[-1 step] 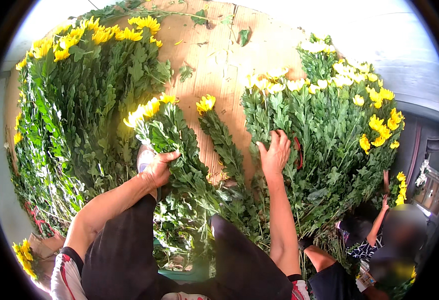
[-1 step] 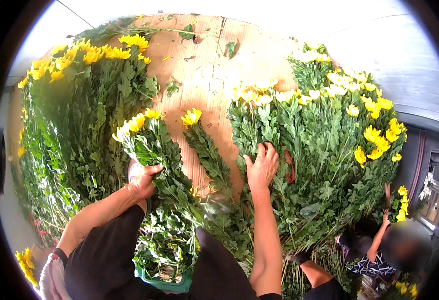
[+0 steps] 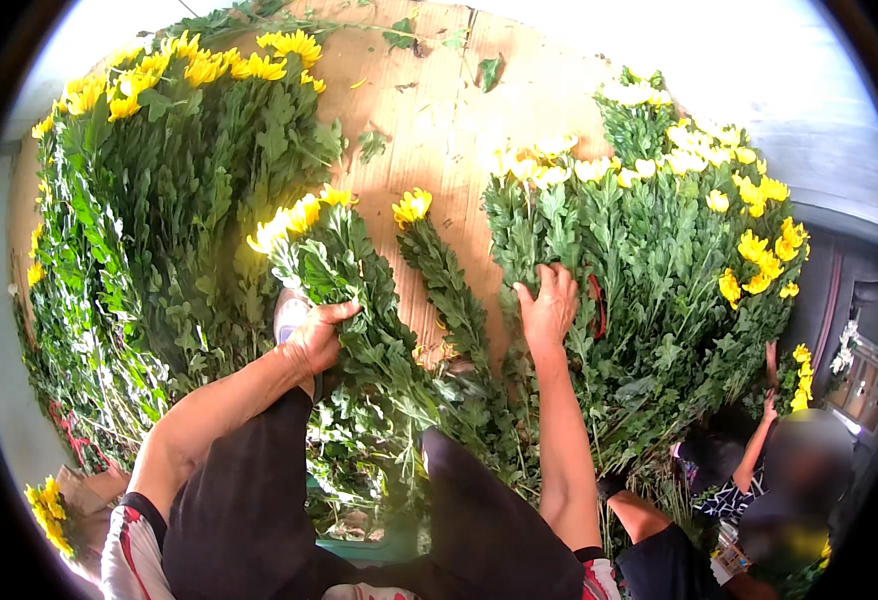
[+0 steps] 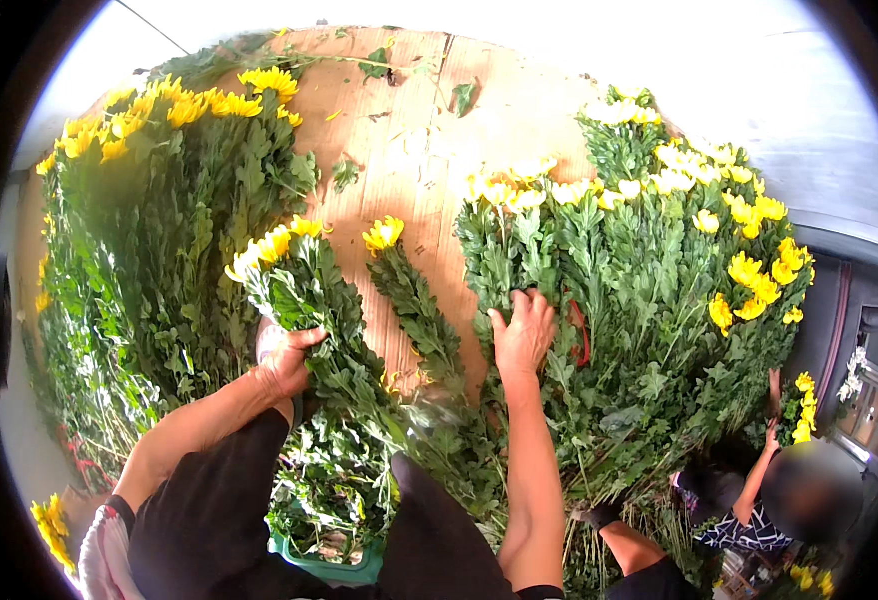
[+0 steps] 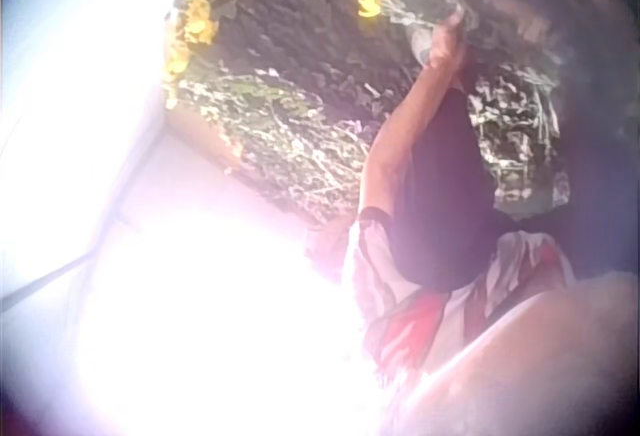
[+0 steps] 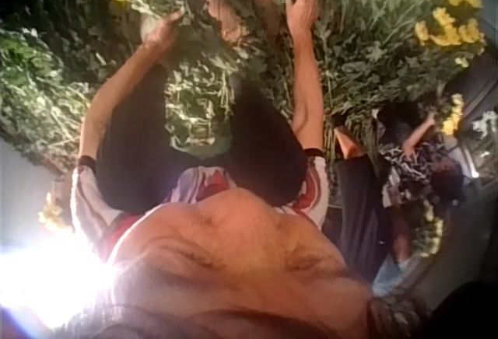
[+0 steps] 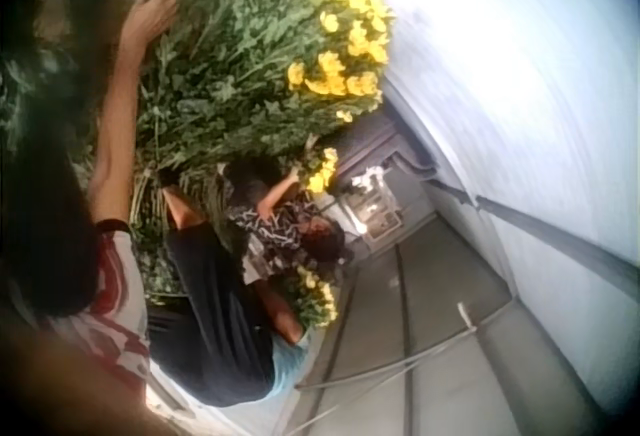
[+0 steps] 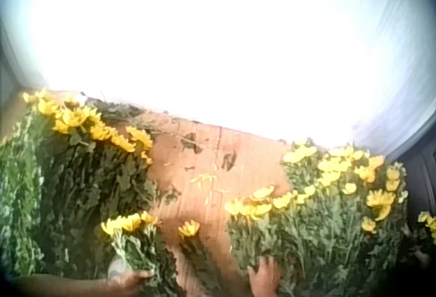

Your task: The person bundles yellow flowers by gathering them together and tying them with a red ribbon.

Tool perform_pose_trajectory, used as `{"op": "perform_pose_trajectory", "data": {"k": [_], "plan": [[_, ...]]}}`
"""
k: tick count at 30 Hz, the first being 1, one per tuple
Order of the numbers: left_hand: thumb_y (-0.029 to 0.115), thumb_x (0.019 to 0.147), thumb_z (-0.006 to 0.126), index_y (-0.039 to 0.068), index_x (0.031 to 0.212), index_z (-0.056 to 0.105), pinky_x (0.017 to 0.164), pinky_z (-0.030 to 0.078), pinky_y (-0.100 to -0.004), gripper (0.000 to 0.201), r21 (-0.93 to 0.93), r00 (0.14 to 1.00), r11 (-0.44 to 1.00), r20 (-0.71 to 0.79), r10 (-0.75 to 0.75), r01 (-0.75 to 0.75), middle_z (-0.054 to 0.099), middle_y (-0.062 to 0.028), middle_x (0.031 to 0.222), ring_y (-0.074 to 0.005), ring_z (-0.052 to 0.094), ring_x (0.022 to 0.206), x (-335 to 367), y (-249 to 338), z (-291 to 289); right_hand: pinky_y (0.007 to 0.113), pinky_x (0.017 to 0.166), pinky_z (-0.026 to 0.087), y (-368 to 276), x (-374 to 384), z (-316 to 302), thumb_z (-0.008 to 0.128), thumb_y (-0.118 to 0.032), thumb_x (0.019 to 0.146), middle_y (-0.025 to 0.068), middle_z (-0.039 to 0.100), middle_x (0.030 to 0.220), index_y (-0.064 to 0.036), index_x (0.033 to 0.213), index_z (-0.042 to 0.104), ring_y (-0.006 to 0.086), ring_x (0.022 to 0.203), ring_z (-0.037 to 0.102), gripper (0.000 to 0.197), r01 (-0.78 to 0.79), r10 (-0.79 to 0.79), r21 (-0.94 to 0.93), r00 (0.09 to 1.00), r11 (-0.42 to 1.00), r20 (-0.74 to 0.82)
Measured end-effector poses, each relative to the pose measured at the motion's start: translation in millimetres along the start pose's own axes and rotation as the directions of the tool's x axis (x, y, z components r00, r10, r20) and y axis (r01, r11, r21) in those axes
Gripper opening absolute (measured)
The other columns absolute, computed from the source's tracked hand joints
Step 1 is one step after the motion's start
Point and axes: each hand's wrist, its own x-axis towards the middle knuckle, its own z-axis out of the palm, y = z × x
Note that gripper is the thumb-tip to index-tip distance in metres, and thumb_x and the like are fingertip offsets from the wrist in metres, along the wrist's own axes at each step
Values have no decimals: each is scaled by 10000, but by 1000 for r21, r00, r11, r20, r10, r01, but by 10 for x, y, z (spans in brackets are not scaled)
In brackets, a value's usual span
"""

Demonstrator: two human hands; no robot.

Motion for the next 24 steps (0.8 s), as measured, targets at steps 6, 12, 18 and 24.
{"op": "perform_pose_trajectory", "data": {"k": [6, 12, 18, 24], "plan": [[123, 850, 682, 60, 1235, 570, 970, 496, -460, 406, 10, 1000, 1000, -22, 18, -18, 656, -85, 1160, -269, 633, 1056, 51, -23, -97, 456, 842, 493, -94, -141, 143, 729, -123, 805, 141, 519, 1177, -54, 1170, 505, 343, 1056, 559, 434, -78, 55, 135, 984, 988, 170], [136, 848, 696, 64, 1223, 583, 955, 499, -446, 398, -10, 999, 1000, -44, 3, -3, 659, -78, 1155, -256, 634, 1033, 54, -53, -216, 460, 907, 458, -277, -605, 35, 712, -118, 830, 177, 490, 1235, -28, 1272, 453, 378, 1126, 512, 521, 82, -124, 275, 983, 958, 138], [175, 856, 707, 44, 1174, 619, 934, 497, -414, 355, 19, 998, 1000, -59, 2, -1, 679, -68, 1095, -231, 634, 991, 66, -52, -204, 469, 1014, 403, -635, -678, -116, 795, -146, 758, 213, 401, 1376, -93, 1446, 338, 394, 1261, 404, 827, 94, -132, 148, 953, 985, 273], [182, 851, 721, 16, 1151, 632, 925, 499, -416, 354, 41, 997, 999, -80, 2, 1, 683, -81, 1078, -243, 632, 987, 129, -21, -126, 420, 1008, 437, -485, -679, -341, 619, 120, 704, 222, 438, 1339, -120, 1419, 432, 408, 1220, 485, 777, 13, -100, 497, 984, 868, 148]]}}
